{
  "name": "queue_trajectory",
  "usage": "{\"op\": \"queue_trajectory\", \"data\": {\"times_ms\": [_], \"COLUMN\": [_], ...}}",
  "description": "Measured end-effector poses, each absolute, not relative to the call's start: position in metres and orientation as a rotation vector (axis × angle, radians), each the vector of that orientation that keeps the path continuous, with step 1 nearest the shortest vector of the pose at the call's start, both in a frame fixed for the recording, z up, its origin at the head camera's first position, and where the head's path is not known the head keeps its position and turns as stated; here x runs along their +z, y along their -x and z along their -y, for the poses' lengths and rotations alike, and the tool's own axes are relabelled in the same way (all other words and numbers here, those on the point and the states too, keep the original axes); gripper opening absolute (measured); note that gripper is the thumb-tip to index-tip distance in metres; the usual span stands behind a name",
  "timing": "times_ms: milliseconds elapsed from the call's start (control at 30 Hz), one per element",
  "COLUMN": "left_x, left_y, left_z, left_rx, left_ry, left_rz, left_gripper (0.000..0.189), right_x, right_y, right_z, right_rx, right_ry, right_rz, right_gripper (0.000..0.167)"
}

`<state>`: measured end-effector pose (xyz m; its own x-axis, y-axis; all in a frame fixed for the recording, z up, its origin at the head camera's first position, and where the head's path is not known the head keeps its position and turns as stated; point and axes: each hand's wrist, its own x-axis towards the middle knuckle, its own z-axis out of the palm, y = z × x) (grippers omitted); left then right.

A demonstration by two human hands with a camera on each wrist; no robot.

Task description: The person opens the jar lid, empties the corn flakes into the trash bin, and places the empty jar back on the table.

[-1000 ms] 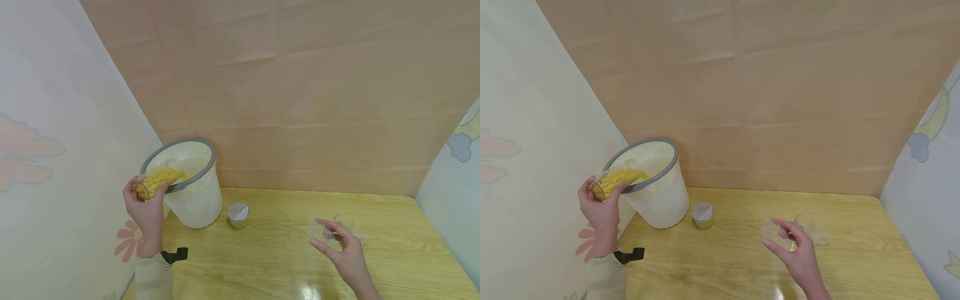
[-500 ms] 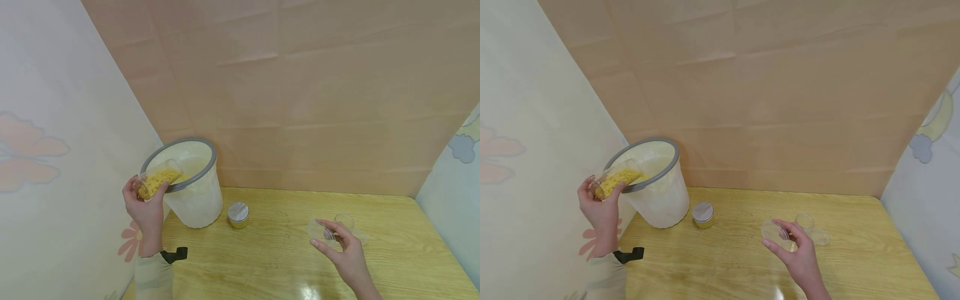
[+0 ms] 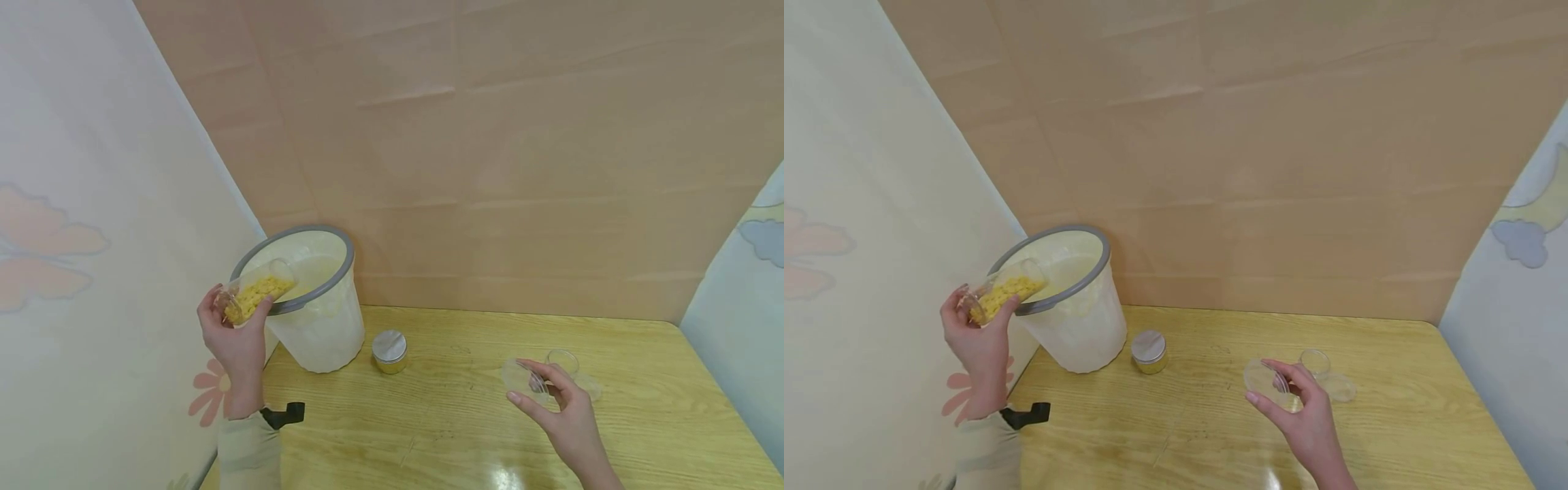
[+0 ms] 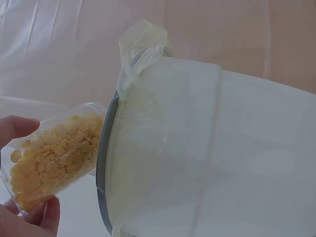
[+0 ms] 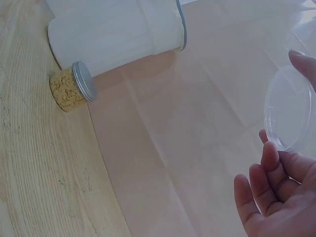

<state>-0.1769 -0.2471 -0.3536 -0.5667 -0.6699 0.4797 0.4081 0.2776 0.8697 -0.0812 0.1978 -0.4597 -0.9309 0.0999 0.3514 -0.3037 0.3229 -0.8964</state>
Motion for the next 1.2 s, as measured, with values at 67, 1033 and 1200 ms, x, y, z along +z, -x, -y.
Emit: {"op": "queue_trajectory", "data": {"times_ms": [67,1033,1200], "left_x": [-0.3535,-0.3449,-0.3458], "left_y": [0.1767,0.1769,0.1792], "left_z": [0.2477,0.2476,0.2498], "left_rx": [-1.463,-1.423,-1.436], "left_ry": [-0.246,-0.213,-0.226], "left_rz": [1.625,1.643,1.651], "left_gripper": [0.075,0.075,0.081], "right_x": [-0.4599,-0.4604,-0.4606], "right_y": [0.0810,0.0822,0.0814], "right_z": [-0.1979,-0.1983,-0.1986], "right_rx": [1.639,1.632,1.631], "right_ry": [-0.181,-0.209,-0.191], "right_rz": [2.253,2.231,2.252], "right_gripper": [0.046,0.046,0.045]}}
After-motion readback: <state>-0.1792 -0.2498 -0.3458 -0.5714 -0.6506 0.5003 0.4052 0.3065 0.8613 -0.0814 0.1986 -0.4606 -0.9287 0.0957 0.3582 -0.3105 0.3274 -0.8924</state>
